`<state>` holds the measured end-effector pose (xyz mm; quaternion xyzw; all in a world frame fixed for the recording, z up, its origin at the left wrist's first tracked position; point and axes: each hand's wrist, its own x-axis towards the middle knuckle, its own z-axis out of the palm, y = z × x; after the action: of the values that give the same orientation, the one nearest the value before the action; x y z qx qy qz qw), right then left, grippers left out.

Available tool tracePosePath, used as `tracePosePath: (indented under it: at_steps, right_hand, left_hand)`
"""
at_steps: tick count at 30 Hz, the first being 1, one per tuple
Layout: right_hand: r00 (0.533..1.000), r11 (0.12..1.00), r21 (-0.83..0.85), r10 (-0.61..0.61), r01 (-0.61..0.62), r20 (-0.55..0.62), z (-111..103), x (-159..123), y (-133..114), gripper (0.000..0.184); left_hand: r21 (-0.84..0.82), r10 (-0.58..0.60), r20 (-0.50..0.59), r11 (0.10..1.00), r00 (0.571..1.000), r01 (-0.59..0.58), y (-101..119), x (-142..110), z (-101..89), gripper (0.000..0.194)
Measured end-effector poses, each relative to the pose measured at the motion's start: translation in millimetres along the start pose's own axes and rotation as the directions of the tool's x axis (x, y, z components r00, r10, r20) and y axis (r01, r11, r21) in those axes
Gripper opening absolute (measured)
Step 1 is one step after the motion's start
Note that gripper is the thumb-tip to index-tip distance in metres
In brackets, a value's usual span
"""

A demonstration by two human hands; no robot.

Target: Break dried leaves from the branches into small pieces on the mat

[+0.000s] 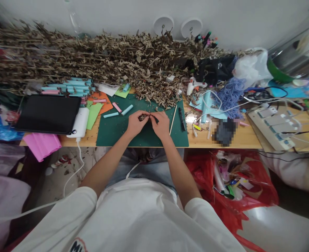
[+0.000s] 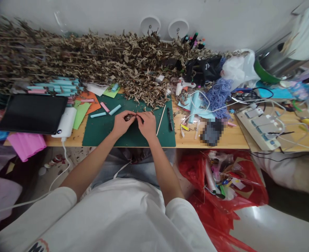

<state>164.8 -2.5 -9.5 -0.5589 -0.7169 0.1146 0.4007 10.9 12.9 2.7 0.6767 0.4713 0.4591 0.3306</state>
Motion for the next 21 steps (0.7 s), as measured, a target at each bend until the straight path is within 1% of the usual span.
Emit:
tracePosePath:
  at_steps: [7,11,14,21]
  right_hand:
    - [0.999,1.000,-0.007,-0.014,0.014,0.030,1.8,0.5,3.8,0.023]
    - [0.999,0.995,-0.096,-0.001,0.007,0.053,-0.9,0.3,-3.2,0.020]
    - [0.998,0.987,-0.161,-0.006,0.016,0.065,-3.0,-0.5,-9.4,0.019]
    - [0.996,0.973,-0.225,-0.027,0.046,0.089,-3.3,-1.9,-13.6,0.020]
  left_hand:
    - [-0.005,-0.031,0.008,1.000,0.999,0.031,-1.5,0.5,0.3,0.012]
    - [-0.002,-0.057,-0.005,0.998,0.998,0.057,-2.1,-0.3,1.4,0.011]
    - [0.007,-0.054,-0.011,0.999,0.998,0.054,-1.7,-1.2,1.9,0.010]
    - [0.026,-0.048,-0.004,0.999,0.999,0.048,-0.9,-0.9,2.0,0.007]
